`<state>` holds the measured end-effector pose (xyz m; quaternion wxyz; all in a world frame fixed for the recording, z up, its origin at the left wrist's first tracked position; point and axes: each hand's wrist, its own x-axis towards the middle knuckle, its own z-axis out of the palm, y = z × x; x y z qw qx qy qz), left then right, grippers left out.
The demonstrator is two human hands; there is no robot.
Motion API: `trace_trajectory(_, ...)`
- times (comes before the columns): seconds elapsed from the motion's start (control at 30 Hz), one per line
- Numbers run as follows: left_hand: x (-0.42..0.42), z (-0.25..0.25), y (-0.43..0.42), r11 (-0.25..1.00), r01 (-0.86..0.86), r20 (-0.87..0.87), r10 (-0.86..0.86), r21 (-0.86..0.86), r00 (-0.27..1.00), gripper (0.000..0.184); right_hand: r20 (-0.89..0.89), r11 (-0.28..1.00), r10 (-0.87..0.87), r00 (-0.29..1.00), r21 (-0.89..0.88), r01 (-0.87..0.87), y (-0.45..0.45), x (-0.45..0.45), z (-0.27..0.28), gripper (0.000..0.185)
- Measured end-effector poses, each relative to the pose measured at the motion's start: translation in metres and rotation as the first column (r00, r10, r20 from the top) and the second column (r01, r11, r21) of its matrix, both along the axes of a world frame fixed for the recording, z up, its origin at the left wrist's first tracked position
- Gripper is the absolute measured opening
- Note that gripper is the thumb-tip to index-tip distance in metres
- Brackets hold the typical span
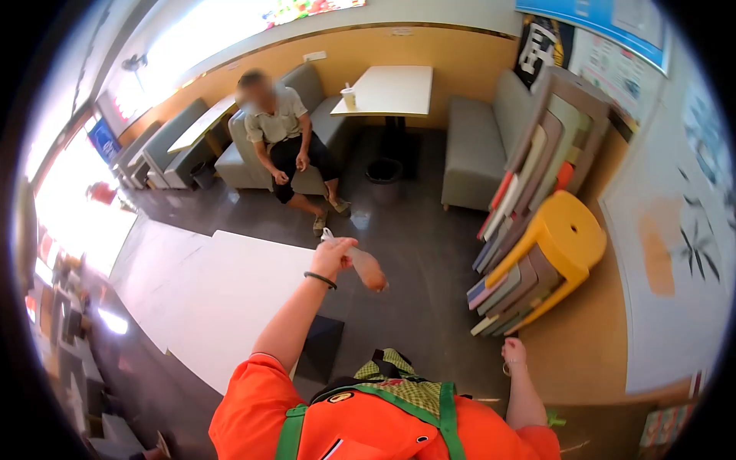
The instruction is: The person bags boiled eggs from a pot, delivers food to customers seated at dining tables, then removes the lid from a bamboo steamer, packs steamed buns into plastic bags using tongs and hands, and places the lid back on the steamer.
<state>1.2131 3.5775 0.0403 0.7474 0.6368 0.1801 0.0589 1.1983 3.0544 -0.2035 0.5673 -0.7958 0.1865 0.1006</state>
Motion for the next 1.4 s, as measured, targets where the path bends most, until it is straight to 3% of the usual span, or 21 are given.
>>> trace_trajectory(0.03,0.024,-0.004,0.013,1.000,-0.029,0.002,0.029,-0.006,1.000,0.020,0.002,1.000,0.029,1.000,-0.006,-0.029,0.015,0.046,0.009,0.010)
trace_trajectory(0.1,0.068,-0.008,0.045,0.990,-0.121,0.049,0.125,-0.072,0.991,0.019,0.178,0.970,0.232,0.956,-0.120,-0.213,0.051,0.116,0.020,0.013)
trace_trajectory(0.2,0.138,-0.023,0.097,0.980,-0.163,0.050,0.170,-0.114,0.984,0.018,0.081,0.911,0.367,0.927,-0.233,-0.340,0.100,0.158,0.036,0.014)
trace_trajectory(0.23,0.161,-0.024,0.114,0.973,-0.224,-0.028,0.222,-0.056,0.975,0.017,0.054,0.893,0.399,0.916,-0.252,-0.374,0.107,0.176,0.017,0.015)
trace_trajectory(0.3,0.199,-0.029,0.146,0.962,-0.272,-0.014,0.272,-0.029,0.962,0.016,-0.061,0.834,0.469,0.881,-0.296,-0.464,0.078,0.176,-0.057,0.019)
trace_trajectory(0.33,0.220,-0.029,0.167,0.952,-0.306,0.008,0.306,0.030,0.952,0.016,-0.137,0.734,0.609,0.781,-0.276,-0.621,0.104,0.170,0.001,0.020)
trace_trajectory(0.37,0.238,-0.032,0.184,0.933,-0.358,0.035,0.357,0.032,0.933,0.014,-0.263,0.533,0.775,0.575,-0.218,-0.818,0.089,0.187,-0.033,0.017)
trace_trajectory(0.43,0.271,-0.038,0.213,0.904,-0.427,0.061,0.425,0.017,0.903,0.013,-0.423,0.670,0.604,0.676,-0.189,-0.717,0.104,0.189,-0.010,0.016)
trace_trajectory(0.5,0.307,-0.038,0.245,0.847,-0.531,0.076,0.530,-0.015,0.844,0.011,-0.457,0.779,0.470,0.755,-0.186,-0.598,0.120,0.223,0.005,0.015)
trace_trajectory(0.6,0.355,-0.035,0.287,0.810,-0.587,0.087,0.584,0.010,0.807,0.009,-0.439,0.847,0.383,0.813,-0.185,-0.499,0.141,0.289,0.016,0.014)
trace_trajectory(0.8,0.451,-0.030,0.368,0.705,-0.709,0.063,0.707,0.015,0.704,0.008,-0.326,0.878,0.387,0.863,-0.157,-0.453,0.214,0.455,0.017,0.013)
trace_trajectory(0.87,0.478,-0.013,0.382,0.684,-0.721,-0.058,0.729,0.113,0.682,0.008,-0.285,0.863,0.424,0.860,-0.162,-0.479,0.248,0.511,0.021,0.013)
trace_trajectory(0.97,0.517,-0.014,0.412,0.670,-0.743,0.061,0.742,-0.005,0.668,0.010,-0.276,0.826,0.499,0.822,-0.134,-0.547,0.292,0.582,-0.009,0.015)
trace_trajectory(1.03,0.544,-0.019,0.423,0.649,-0.761,0.018,0.761,0.002,0.649,0.012,-0.211,0.809,0.536,0.818,-0.149,-0.569,0.305,0.606,-0.014,0.017)
trace_trajectory(1.07,0.556,-0.028,0.429,0.656,-0.755,0.008,0.755,0.007,0.656,0.012,-0.155,0.807,0.540,0.827,-0.184,-0.561,0.325,0.614,0.016,0.018)
trace_trajectory(1.13,0.580,-0.049,0.445,0.615,-0.706,0.070,0.735,0.351,0.675,0.017,-0.164,0.872,0.465,0.870,-0.086,-0.482,0.337,0.634,0.028,0.018)
trace_trajectory(1.17,0.600,-0.066,0.464,0.609,-0.549,0.079,0.626,0.573,0.776,0.020,-0.142,0.878,0.454,0.880,-0.097,-0.469,0.341,0.638,0.035,0.017)
trace_trajectory(1.2,0.603,-0.061,0.448,0.526,-0.659,0.266,0.635,0.538,0.725,0.017,-0.122,0.888,0.436,0.891,-0.104,-0.449,0.344,0.635,0.037,0.017)
trace_trajectory(1.27,0.614,-0.025,0.387,0.488,-0.748,0.316,0.696,0.450,0.644,0.016,-0.114,0.928,0.355,0.928,-0.077,-0.365,0.334,0.626,0.020,0.020)
trace_trajectory(1.37,0.655,-0.086,0.328,0.493,-0.693,0.542,0.434,0.526,0.720,0.018,-0.208,0.993,0.076,0.975,-0.077,-0.094,0.320,0.578,0.008,0.019)
trace_trajectory(1.4,0.660,-0.102,0.288,0.725,-0.492,0.383,0.331,0.481,0.862,0.020,-0.255,0.991,0.061,0.965,-0.100,-0.090,0.315,0.551,0.002,0.018)
